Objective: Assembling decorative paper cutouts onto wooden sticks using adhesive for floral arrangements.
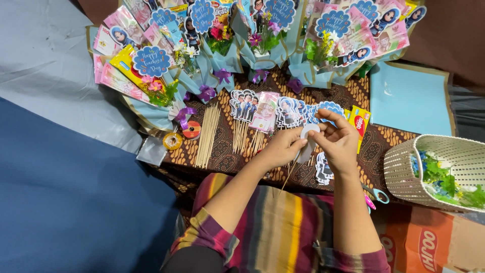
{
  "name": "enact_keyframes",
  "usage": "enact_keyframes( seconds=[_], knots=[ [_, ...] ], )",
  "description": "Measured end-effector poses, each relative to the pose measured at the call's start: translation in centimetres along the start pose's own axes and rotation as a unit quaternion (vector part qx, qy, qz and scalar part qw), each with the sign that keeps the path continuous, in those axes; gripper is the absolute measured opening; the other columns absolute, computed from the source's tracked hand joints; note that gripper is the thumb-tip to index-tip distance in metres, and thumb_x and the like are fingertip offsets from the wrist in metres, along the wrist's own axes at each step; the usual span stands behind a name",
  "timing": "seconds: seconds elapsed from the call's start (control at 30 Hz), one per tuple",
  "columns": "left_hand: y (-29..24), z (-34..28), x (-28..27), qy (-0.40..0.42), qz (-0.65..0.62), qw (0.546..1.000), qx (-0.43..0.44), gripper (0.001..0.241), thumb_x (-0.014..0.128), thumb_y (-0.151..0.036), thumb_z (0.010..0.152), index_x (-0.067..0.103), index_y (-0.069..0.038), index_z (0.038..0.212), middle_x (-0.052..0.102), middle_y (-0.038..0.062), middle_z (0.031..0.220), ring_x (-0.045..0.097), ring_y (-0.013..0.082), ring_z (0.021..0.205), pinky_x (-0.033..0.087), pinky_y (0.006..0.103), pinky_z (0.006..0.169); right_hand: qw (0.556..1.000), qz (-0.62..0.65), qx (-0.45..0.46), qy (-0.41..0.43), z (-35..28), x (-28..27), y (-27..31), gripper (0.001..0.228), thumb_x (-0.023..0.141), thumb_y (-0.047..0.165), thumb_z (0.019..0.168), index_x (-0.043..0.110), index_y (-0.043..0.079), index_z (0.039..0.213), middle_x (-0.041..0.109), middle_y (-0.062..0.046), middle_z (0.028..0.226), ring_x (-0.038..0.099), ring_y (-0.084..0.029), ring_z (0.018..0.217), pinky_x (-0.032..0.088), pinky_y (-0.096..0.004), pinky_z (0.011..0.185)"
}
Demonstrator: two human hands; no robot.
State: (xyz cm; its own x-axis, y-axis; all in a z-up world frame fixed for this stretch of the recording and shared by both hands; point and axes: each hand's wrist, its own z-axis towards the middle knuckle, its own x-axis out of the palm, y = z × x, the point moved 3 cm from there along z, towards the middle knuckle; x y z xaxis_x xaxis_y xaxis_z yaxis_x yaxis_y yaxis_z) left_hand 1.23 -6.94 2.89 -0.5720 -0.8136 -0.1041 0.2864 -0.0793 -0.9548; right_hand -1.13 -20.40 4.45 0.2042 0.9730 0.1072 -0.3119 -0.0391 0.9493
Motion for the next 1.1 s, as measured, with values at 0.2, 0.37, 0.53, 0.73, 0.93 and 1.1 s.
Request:
enact_keyframes(
  seconds=[0.2,0.37,0.53,0.73,0.93,1.1],
  knots=[
    [-0.1,0.1,0.0,0.003,0.005,1.0,0.003,0.011,0.048,-0.006,0.088,0.057,-0.005,0.082,0.058,0.004,0.052,0.045,0.0071,0.056,0.043,0.0246,0.059,1.0,0.001,0.0,0.001,0.1,0.0,-0.1,0.05,0.071,-0.012,0.066,0.053,-0.008,0.113,0.057,-0.016,0.1,0.059,-0.012,0.074,0.05,-0.017,0.063],
    [-1.3,0.0,-0.2,-0.011,-0.027,1.0,-0.002,0.011,0.049,-0.007,0.088,0.056,-0.007,0.08,0.053,-0.002,0.052,0.041,0.0034,0.059,0.04,0.0206,0.056,1.0,0.017,0.005,-0.002,0.2,0.0,-0.2,0.05,0.069,-0.014,0.066,0.052,-0.008,0.113,0.056,-0.017,0.101,0.06,-0.014,0.076,0.051,-0.02,0.066],
    [-1.4,0.1,0.1,-0.009,-0.026,1.0,-0.008,0.013,0.048,-0.006,0.088,0.055,-0.007,0.077,0.052,-0.004,0.051,0.042,0.0034,0.053,0.037,0.0178,0.053,1.0,0.022,0.001,-0.003,0.2,-0.1,-0.5,0.05,0.069,-0.014,0.066,0.051,-0.009,0.113,0.056,-0.017,0.101,0.061,-0.015,0.077,0.052,-0.022,0.067],
    [-1.8,0.1,0.1,-0.019,-0.034,0.999,-0.015,0.013,0.049,-0.005,0.088,0.057,-0.005,0.078,0.054,-0.002,0.051,0.044,0.0034,0.051,0.038,0.0167,0.05,1.0,0.022,-0.002,-0.006,0.3,-0.2,-0.7,0.051,0.068,-0.015,0.067,0.051,-0.009,0.114,0.054,-0.016,0.1,0.061,-0.016,0.077,0.051,-0.022,0.067],
    [-0.6,0.3,0.2,0.004,-0.099,0.995,-0.03,0.006,0.053,-0.004,0.085,0.057,-0.007,0.089,0.05,-0.005,0.057,0.042,-0.0004,0.055,0.04,0.0145,0.052,1.0,0.019,-0.004,-0.024,0.7,-1.0,-0.4,0.05,0.067,-0.014,0.068,0.05,-0.008,0.114,0.054,-0.015,0.101,0.061,-0.014,0.079,0.051,-0.02,0.067],
    [-2.6,0.3,-0.2,0.029,-0.115,0.992,-0.034,0.022,0.056,0.002,0.081,0.057,-0.01,0.1,0.04,-0.011,0.058,0.036,-0.0032,0.051,0.035,0.0088,0.049,0.999,0.038,-0.001,-0.035,0.9,-1.5,-0.4,0.051,0.066,-0.015,0.067,0.05,-0.008,0.115,0.054,-0.015,0.101,0.062,-0.014,0.079,0.052,-0.021,0.068]
  ],
)
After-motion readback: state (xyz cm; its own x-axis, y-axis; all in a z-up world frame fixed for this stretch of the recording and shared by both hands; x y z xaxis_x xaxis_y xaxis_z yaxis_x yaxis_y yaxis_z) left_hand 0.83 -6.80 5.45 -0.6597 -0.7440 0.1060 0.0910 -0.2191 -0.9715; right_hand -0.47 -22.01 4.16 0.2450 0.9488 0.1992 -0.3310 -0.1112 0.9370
